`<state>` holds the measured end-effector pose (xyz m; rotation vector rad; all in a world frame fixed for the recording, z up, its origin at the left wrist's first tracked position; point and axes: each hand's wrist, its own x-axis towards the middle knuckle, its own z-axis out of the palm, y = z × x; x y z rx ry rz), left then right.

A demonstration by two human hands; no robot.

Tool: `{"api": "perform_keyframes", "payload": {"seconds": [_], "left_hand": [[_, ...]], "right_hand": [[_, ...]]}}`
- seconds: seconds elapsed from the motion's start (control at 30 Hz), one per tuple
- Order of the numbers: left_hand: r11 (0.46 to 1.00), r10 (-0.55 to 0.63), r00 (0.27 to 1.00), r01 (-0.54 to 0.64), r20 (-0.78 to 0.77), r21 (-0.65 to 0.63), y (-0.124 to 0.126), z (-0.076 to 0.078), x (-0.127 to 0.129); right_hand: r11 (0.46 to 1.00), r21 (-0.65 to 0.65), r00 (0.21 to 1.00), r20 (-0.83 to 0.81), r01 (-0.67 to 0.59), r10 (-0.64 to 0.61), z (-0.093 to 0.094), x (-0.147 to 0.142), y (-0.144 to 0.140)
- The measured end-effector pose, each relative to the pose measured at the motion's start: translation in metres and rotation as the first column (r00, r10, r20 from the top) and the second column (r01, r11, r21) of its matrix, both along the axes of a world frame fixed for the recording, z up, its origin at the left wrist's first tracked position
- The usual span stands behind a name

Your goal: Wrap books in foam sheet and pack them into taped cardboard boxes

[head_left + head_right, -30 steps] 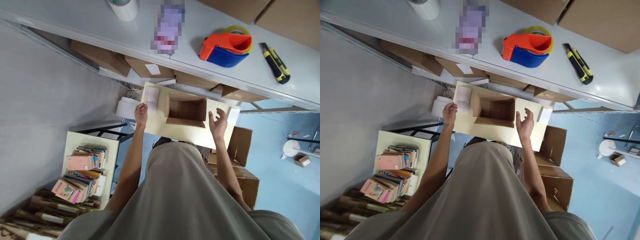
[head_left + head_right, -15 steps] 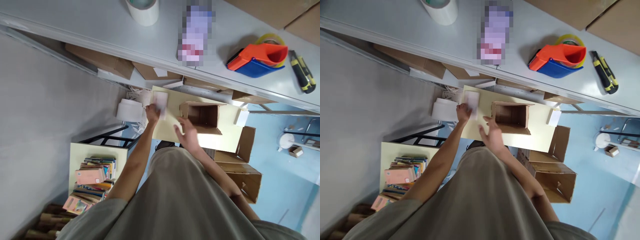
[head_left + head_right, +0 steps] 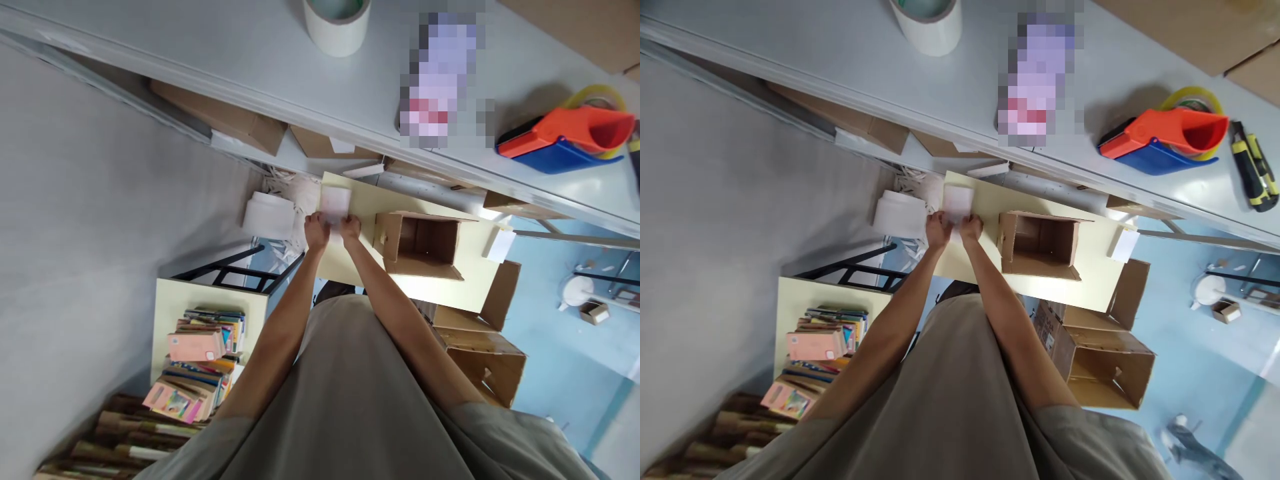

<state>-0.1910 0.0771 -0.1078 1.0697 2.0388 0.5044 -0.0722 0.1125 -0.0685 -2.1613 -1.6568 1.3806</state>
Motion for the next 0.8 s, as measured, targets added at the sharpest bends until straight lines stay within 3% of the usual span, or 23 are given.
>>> {"api": "perform_keyframes", "payload": {"seconds": [0.1,0.23,0.33,0.43,0.53,0.67,0.73,0.8], "left_hand": [[0.999,0.028,0.998,-0.027,0.048,-0.018,-0.01,0.004,-0.003],[0.984,0.173,0.969,-0.177,0.179,0.009,-0.025,0.023,-0.012],[0.958,0.262,0.929,-0.284,0.26,0.049,-0.035,0.047,-0.022],[0.967,0.176,0.91,-0.231,0.375,0.108,-0.044,0.082,-0.024],[0.978,0.059,0.867,-0.149,0.495,0.146,-0.052,0.128,-0.011],[0.968,-0.062,0.847,-0.079,0.528,0.24,-0.056,0.189,0.029],[0.948,-0.111,0.848,-0.066,0.518,0.311,-0.053,0.209,0.052],[0.928,-0.139,0.875,-0.049,0.465,0.37,-0.048,0.215,0.075]], "right_hand": [[0.994,-0.078,0.993,0.085,0.083,-0.076,0.006,-0.006,-0.007],[0.995,-0.062,0.997,0.006,0.072,-0.072,0.033,-0.007,-0.019],[0.999,0.014,0.991,-0.131,0.036,-0.034,0.065,0.005,-0.035],[0.995,0.093,0.964,-0.266,0.021,0.005,0.101,0.028,-0.056],[0.986,0.16,0.906,-0.422,0.054,0.019,0.135,0.061,-0.075],[0.961,0.255,0.836,-0.546,0.106,0.053,0.181,0.128,-0.083],[0.93,0.344,0.857,-0.51,0.133,0.066,0.2,0.171,-0.077],[0.881,0.458,0.91,-0.405,0.119,0.088,0.212,0.215,-0.065]]}}
